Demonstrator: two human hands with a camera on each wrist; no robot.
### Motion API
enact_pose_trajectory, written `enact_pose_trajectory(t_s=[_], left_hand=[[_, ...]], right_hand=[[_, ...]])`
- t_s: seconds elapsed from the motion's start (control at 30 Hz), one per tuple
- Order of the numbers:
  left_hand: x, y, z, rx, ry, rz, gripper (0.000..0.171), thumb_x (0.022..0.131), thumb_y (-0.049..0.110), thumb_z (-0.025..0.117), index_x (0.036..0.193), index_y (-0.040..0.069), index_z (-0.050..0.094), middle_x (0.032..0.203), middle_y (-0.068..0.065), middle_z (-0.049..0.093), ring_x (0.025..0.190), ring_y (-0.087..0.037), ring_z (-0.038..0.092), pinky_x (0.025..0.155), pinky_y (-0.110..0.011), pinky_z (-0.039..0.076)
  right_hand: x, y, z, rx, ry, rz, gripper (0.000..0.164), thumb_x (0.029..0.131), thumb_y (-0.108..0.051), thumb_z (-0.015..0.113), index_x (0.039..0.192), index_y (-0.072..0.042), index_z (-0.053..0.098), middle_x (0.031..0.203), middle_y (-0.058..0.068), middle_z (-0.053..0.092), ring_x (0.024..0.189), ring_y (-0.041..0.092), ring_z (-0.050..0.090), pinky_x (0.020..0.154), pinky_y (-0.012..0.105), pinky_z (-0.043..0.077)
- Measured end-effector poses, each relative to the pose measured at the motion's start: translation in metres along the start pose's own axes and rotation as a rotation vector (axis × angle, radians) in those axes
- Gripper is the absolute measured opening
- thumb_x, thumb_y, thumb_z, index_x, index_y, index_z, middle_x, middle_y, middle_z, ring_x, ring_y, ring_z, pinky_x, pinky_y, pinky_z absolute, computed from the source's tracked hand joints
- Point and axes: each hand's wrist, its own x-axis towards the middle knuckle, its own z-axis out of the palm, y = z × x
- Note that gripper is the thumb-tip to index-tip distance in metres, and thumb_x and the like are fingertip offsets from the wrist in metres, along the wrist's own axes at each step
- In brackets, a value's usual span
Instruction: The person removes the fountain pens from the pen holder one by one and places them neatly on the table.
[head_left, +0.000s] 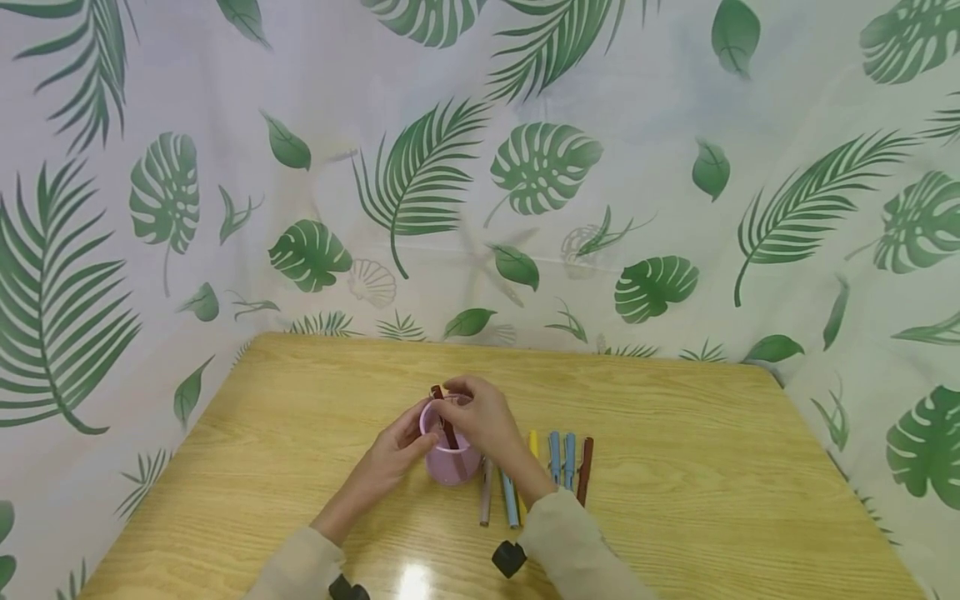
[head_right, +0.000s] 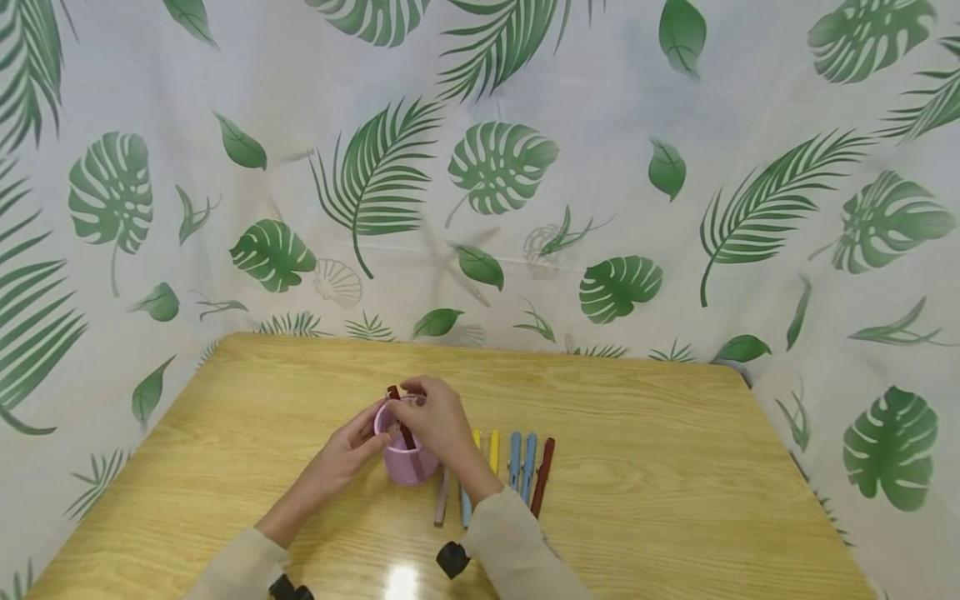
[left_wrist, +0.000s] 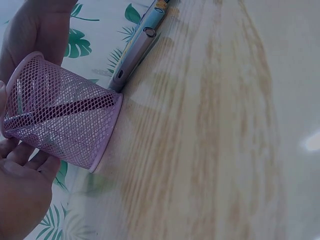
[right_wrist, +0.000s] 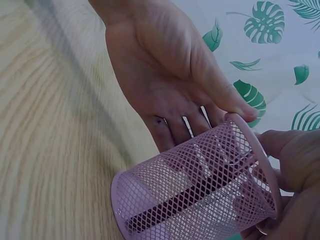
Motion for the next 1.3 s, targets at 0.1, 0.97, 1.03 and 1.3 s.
enact_pose_trajectory(t_s=[0.1, 0.97, 1.03, 1.3], left_hand=[[0.000, 0.001, 0.000, 0.004, 0.002, 0.001, 0.063, 0.108, 0.015, 0.057, 0.163, 0.005, 0.027, 0.164, -0.019, 0.033, 0.147, -0.036, 0.038, 0.118, -0.038, 0.039], [0.003, 0.003, 0.001, 0.000, -0.001, 0.013, 0.063, 0.107, 0.011, 0.058, 0.161, -0.002, 0.029, 0.162, -0.025, 0.035, 0.147, -0.040, 0.037, 0.120, -0.042, 0.035], [0.003, 0.003, 0.002, 0.000, 0.000, 0.016, 0.063, 0.107, 0.010, 0.058, 0.160, -0.004, 0.028, 0.161, -0.026, 0.035, 0.147, -0.041, 0.037, 0.119, -0.042, 0.035], [0.001, 0.002, 0.001, -0.003, 0.006, 0.006, 0.062, 0.107, 0.007, 0.056, 0.161, -0.003, 0.027, 0.162, -0.026, 0.033, 0.148, -0.040, 0.035, 0.120, -0.042, 0.034]], right_hand=[[0.001, 0.000, 0.003, -0.049, 0.006, -0.004, 0.038, 0.094, -0.024, 0.079, 0.122, 0.001, 0.071, 0.121, 0.017, 0.071, 0.109, 0.032, 0.069, 0.092, 0.044, 0.061], [-0.004, 0.011, -0.024, 0.120, 0.195, 0.048, 0.023, 0.100, -0.018, 0.068, 0.112, 0.000, 0.076, 0.099, 0.011, 0.074, 0.096, 0.024, 0.068, 0.085, 0.040, 0.060], [-0.005, 0.012, -0.028, 0.187, 0.201, 0.072, 0.024, 0.101, -0.018, 0.068, 0.114, 0.001, 0.075, 0.102, 0.013, 0.075, 0.096, 0.024, 0.068, 0.085, 0.040, 0.060], [-0.010, 0.021, -0.043, 0.498, 0.168, 0.144, 0.026, 0.105, -0.013, 0.062, 0.119, 0.008, 0.067, 0.114, 0.025, 0.071, 0.096, 0.028, 0.073, 0.096, 0.049, 0.059]])
